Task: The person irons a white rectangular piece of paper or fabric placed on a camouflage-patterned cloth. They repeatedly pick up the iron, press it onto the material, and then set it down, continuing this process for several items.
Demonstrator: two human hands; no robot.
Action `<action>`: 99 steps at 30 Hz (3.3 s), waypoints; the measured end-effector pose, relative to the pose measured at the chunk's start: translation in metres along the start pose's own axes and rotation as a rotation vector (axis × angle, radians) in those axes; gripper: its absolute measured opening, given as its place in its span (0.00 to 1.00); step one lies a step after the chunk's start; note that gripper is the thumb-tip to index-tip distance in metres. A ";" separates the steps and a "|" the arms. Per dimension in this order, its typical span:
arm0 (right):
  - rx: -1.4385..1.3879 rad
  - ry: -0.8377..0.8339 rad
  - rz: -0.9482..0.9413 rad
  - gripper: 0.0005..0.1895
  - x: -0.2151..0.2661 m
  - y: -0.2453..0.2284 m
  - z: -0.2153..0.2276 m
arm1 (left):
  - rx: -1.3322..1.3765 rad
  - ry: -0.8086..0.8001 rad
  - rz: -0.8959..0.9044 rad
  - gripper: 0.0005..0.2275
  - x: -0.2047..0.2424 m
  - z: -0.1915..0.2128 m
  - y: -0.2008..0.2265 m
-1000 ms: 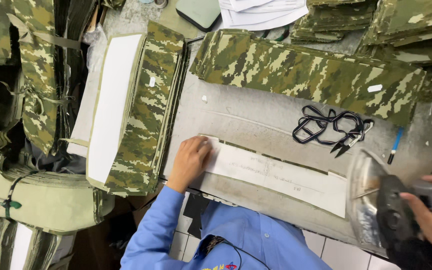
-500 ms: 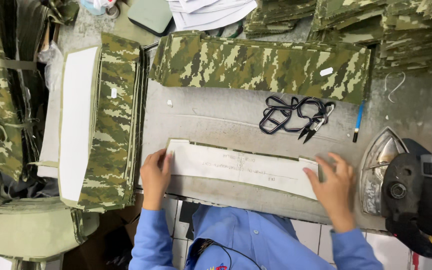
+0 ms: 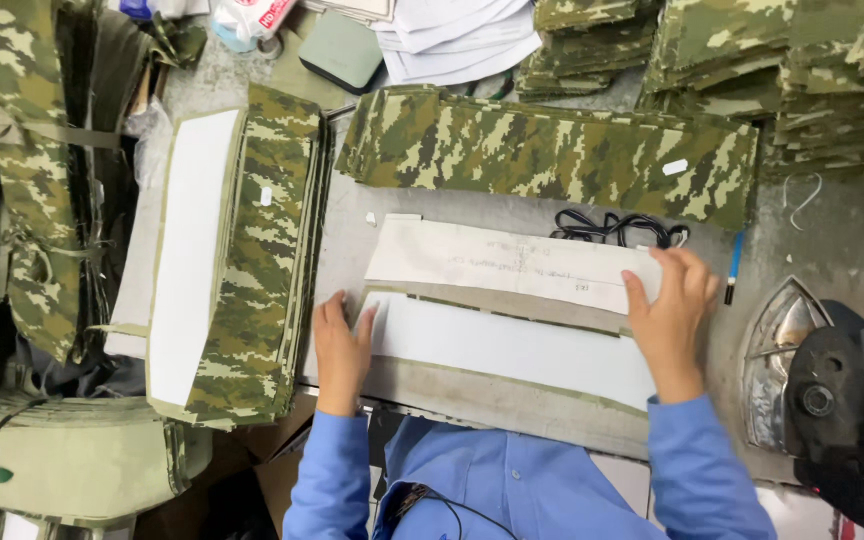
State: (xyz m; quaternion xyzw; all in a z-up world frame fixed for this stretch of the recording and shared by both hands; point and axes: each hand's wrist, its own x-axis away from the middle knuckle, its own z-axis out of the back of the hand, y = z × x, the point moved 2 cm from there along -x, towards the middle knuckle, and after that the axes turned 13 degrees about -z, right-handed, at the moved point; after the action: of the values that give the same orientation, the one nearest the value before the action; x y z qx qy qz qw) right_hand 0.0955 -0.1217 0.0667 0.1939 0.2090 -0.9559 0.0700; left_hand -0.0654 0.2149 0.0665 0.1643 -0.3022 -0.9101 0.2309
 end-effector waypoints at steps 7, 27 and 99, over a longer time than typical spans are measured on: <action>-0.353 -0.606 0.160 0.38 0.086 -0.141 -0.019 | 0.646 -0.027 0.262 0.19 0.020 0.018 0.015; -0.561 0.224 -0.807 0.40 -0.075 -0.046 0.048 | 0.177 -0.162 -0.883 0.07 -0.187 -0.024 0.102; -0.888 -0.332 -0.721 0.27 0.093 -0.053 0.057 | 0.855 -0.738 -0.593 0.07 -0.018 -0.049 0.132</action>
State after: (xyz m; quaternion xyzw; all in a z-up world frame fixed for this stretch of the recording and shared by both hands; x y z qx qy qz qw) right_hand -0.0202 -0.1031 0.0967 -0.0894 0.6278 -0.7579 -0.1528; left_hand 0.0137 0.1074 0.1151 -0.0058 -0.6403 -0.7310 -0.2359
